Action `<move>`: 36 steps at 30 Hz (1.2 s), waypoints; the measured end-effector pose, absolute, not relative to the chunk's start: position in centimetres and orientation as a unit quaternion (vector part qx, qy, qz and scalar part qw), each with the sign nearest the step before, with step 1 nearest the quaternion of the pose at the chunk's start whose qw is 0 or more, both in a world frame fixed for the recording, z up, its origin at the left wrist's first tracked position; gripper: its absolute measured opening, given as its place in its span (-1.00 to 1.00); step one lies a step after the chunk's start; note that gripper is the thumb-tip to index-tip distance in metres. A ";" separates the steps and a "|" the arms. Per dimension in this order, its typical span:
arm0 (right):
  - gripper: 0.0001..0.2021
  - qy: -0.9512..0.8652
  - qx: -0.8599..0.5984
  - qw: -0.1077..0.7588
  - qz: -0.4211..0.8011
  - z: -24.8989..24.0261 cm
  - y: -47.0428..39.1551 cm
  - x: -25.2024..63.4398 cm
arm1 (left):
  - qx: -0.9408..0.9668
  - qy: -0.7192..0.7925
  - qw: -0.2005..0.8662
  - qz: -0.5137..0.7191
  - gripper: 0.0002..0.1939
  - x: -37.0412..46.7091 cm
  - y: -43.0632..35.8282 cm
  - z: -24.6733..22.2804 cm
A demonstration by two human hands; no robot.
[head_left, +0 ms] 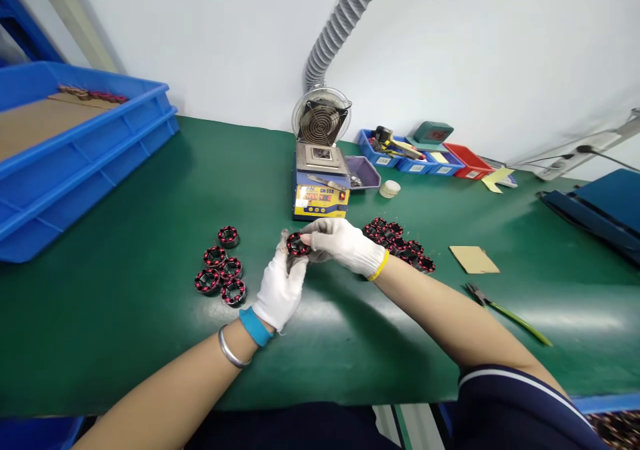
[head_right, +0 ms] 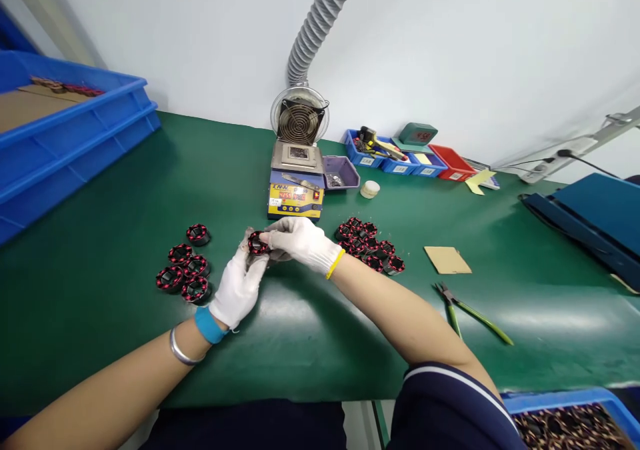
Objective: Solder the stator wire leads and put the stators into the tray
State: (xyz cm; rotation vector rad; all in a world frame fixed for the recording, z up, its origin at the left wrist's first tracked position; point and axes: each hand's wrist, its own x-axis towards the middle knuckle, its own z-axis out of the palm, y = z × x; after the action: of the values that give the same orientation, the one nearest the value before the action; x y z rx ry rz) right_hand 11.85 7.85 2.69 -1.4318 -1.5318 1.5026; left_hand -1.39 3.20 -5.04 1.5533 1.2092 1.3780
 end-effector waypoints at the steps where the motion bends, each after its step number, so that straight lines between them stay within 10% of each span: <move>1: -0.73 -0.593 -0.544 0.276 0.526 2.9 8.3 12.0 | 0.600 0.478 0.373 0.521 -0.35 -1.3 3.1 -4.9; 7: -0.71 -0.751 -0.577 0.307 0.089 7.2 13.7 14.0 | 0.714 0.514 0.262 0.396 -0.19 -0.7 2.3 -4.7; 13: -0.53 -0.770 -0.582 0.109 -0.236 12.0 20.9 15.5 | 0.820 0.491 0.136 0.260 -0.23 -0.5 2.0 -5.4; 22: -0.63 -0.774 -0.568 -0.051 -0.274 11.5 23.9 13.4 | 0.847 0.480 0.143 0.180 -0.20 -0.7 2.0 -4.7; 36: -0.56 -0.743 -0.612 0.191 -0.194 11.4 24.2 16.9 | 0.856 0.468 0.132 0.177 -0.23 -0.7 1.9 -4.6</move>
State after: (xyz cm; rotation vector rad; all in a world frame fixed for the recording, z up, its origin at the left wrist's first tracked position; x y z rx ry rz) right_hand 16.86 24.19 11.38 -1.7185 -2.0855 -0.5448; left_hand -0.73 1.94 -4.63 2.4837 1.3588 0.5134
